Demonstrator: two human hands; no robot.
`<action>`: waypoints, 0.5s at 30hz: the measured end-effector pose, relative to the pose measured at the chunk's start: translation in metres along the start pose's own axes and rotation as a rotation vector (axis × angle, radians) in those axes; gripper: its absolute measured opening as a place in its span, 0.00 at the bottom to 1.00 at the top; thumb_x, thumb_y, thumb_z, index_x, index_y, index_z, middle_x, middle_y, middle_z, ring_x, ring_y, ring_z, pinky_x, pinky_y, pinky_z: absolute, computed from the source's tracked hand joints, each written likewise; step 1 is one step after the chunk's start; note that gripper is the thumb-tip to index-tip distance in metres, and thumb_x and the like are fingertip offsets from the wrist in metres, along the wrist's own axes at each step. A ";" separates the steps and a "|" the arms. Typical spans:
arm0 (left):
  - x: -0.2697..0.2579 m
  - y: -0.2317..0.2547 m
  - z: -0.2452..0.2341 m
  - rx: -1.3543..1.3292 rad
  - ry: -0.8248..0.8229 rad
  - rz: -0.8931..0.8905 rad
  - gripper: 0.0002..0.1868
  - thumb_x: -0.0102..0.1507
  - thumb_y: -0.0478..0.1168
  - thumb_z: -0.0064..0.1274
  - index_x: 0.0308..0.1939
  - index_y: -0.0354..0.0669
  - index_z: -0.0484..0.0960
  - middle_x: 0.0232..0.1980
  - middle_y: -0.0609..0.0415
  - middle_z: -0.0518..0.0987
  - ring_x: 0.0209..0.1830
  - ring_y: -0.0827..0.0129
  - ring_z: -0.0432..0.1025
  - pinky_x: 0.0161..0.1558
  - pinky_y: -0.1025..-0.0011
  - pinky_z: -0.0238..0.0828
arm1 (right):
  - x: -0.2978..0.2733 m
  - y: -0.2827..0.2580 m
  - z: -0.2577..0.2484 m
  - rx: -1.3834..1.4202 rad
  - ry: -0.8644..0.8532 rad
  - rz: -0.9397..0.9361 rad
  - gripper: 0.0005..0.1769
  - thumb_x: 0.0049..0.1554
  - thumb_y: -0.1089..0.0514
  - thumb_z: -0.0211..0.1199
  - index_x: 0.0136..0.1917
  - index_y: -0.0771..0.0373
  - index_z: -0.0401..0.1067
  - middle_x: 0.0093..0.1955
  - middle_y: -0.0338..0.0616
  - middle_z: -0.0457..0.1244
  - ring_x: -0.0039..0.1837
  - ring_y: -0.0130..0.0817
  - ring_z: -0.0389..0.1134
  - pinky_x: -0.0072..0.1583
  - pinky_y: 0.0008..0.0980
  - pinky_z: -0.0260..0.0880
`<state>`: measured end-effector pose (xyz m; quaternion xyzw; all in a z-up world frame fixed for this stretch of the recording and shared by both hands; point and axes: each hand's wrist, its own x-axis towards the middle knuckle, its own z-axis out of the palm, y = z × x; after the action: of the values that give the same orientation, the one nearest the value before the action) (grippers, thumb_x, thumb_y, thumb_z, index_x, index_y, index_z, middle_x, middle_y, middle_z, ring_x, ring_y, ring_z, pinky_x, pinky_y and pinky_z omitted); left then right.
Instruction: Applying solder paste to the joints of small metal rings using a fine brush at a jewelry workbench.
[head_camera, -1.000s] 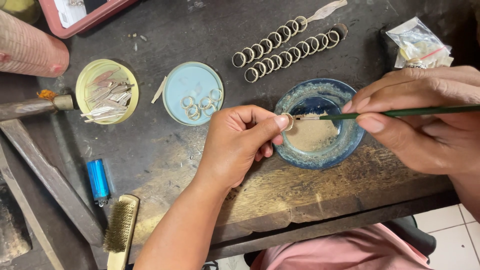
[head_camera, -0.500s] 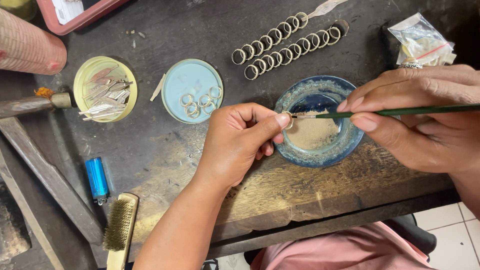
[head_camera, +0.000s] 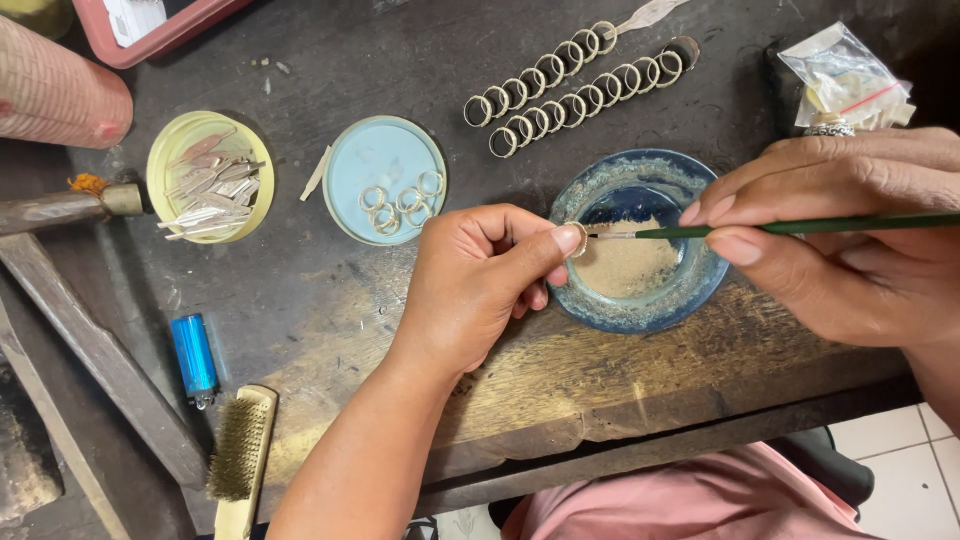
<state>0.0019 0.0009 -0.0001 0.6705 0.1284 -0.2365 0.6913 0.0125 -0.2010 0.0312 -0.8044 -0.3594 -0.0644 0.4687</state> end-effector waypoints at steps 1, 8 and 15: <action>0.000 0.000 0.000 -0.002 -0.001 0.001 0.09 0.52 0.40 0.53 0.19 0.41 0.76 0.17 0.57 0.73 0.11 0.80 0.61 0.14 0.84 0.53 | 0.001 -0.001 0.000 -0.005 0.003 0.008 0.05 0.46 0.68 0.52 0.37 0.75 0.63 0.33 0.54 0.62 0.39 0.41 0.69 0.40 0.29 0.69; -0.001 0.001 -0.001 0.011 -0.014 0.011 0.09 0.52 0.41 0.53 0.19 0.42 0.76 0.18 0.57 0.74 0.12 0.80 0.62 0.15 0.84 0.55 | -0.005 -0.002 -0.003 0.013 0.004 0.120 0.05 0.47 0.68 0.52 0.39 0.74 0.63 0.36 0.56 0.62 0.40 0.39 0.69 0.43 0.27 0.69; -0.001 0.000 -0.003 -0.002 -0.038 0.079 0.06 0.53 0.39 0.52 0.25 0.39 0.78 0.20 0.56 0.74 0.13 0.80 0.63 0.15 0.84 0.57 | 0.005 0.002 -0.006 -0.044 -0.054 0.103 0.04 0.47 0.67 0.55 0.34 0.73 0.66 0.33 0.51 0.63 0.33 0.33 0.66 0.37 0.25 0.63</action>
<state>0.0014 0.0045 0.0000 0.6698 0.0891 -0.2217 0.7030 0.0192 -0.2039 0.0356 -0.8334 -0.3284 -0.0263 0.4437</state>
